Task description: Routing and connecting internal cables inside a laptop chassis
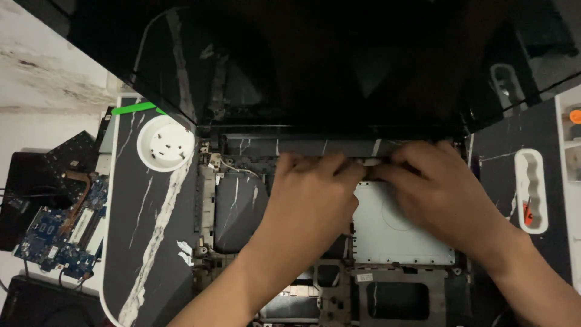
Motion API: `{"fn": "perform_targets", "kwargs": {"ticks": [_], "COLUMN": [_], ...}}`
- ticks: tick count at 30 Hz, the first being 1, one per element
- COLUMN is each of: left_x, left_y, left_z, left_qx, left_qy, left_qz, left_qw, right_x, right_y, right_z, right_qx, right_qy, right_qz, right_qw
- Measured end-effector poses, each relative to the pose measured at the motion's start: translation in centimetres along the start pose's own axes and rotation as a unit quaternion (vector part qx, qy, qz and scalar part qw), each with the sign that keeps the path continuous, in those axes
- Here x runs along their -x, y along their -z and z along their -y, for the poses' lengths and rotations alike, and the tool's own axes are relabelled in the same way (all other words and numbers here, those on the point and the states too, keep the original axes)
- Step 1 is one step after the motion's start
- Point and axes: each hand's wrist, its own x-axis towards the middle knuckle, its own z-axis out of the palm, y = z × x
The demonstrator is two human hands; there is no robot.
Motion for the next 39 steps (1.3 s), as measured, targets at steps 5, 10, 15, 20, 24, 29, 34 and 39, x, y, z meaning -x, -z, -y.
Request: {"fn": "perform_targets", "kwargs": {"ticks": [5, 10, 15, 20, 24, 29, 34, 39], "left_x": [0.1, 0.1, 0.1, -0.2, 0.1, 0.1, -0.7, -0.3], "left_y": [-0.3, -0.6, -1.3, -1.0, -1.7, -0.4, 1.0, 0.4], "left_z": [-0.4, -1.7, -2.2, -2.2, -1.3, 0.9, 1.6, 2.1], "left_qx": [-0.004, -0.048, -0.111, -0.113, -0.088, 0.024, 0.063, 0.098], "left_qy": [-0.001, 0.025, 0.018, 0.026, 0.013, -0.033, -0.065, -0.070], "left_qz": [-0.002, 0.005, -0.041, -0.009, -0.015, 0.070, 0.053, 0.068], "left_qw": [1.000, 0.999, 0.993, 0.993, 0.996, 0.997, 0.994, 0.990], "right_x": [-0.2, -1.0, 0.0, -0.1, 0.4, 4.0, 5.4, 5.6], "right_y": [0.3, 0.7, 0.0, 0.8, 2.1, 6.6, 7.2, 5.6], "right_z": [-0.4, 0.0, -0.5, -0.6, -0.5, -2.5, -4.5, -4.8], "right_qx": [-0.031, -0.051, -0.034, -0.071, -0.074, -0.058, 0.065, 0.090], "right_qy": [0.017, 0.040, 0.016, 0.019, 0.046, -0.217, -0.422, -0.420], "right_qz": [-0.003, -0.011, -0.002, -0.002, -0.001, -0.040, 0.186, 0.229], "right_qw": [0.999, 0.998, 0.999, 0.997, 0.996, 0.974, 0.885, 0.874]}}
